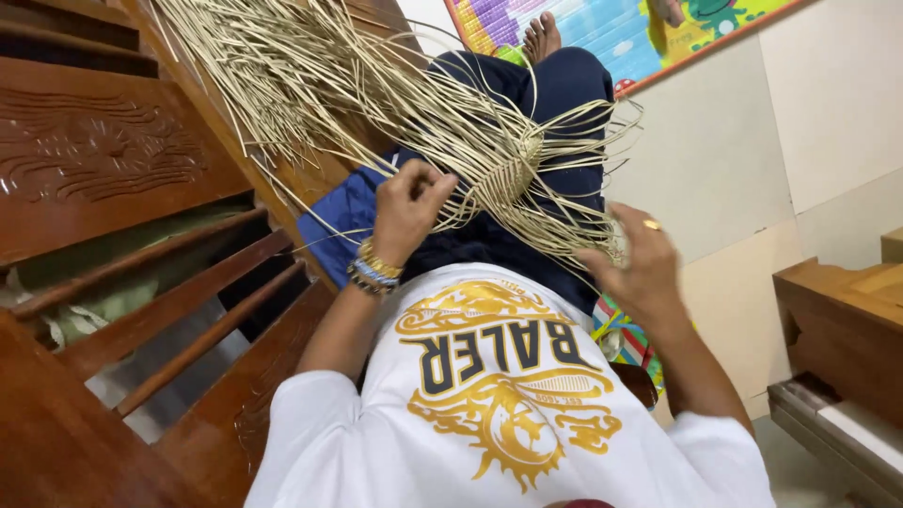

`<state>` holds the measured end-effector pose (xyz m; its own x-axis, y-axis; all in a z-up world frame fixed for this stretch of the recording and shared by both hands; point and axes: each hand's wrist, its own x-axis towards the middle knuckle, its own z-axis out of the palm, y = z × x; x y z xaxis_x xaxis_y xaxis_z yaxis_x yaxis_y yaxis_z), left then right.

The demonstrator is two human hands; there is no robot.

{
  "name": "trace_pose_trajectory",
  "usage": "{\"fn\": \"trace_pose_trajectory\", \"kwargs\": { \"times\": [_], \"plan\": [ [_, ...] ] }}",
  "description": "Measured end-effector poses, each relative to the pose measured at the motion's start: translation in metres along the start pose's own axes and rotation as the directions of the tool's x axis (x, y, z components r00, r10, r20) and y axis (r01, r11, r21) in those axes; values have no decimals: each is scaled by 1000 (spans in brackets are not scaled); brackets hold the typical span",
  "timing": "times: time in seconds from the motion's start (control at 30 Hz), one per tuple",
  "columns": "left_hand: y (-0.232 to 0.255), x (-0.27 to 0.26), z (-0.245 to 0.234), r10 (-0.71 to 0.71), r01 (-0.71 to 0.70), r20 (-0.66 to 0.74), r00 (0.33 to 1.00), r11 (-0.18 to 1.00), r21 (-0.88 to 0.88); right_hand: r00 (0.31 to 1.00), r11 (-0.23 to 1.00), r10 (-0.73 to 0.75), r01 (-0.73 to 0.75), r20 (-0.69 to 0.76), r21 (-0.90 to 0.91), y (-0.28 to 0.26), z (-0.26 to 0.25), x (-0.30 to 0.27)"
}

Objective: Weaving long strands of dried straw or grass into a pattern by hand.

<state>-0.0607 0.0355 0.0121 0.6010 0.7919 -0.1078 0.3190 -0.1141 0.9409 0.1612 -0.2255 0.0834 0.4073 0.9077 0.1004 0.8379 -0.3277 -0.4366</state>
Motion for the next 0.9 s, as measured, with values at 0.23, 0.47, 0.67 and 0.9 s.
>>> {"fn": "trace_pose_trajectory", "kwargs": {
  "times": [0.23, 0.47, 0.67, 0.9],
  "plan": [
    [27, -16, -33, -257, 427, 739, 623, 903, -46, 982, 981, -189, 190, -26, 39, -51, 90, 51],
    [2, -16, 50, 20, 78, 269, 963, 934, -349, 866, 868, -495, 490, -76, -74, -7, 124, 0],
    [55, 39, 28, 213, -213, -97, 972, 636, -741, 898, 910, -405, 415, 169, -23, -25, 101, 8],
    [101, 103, -29, 456, -546, -311, 834, 603, -581, 916, 916, -396, 399, 62, -48, -29, 109, 29]
  ]
}}
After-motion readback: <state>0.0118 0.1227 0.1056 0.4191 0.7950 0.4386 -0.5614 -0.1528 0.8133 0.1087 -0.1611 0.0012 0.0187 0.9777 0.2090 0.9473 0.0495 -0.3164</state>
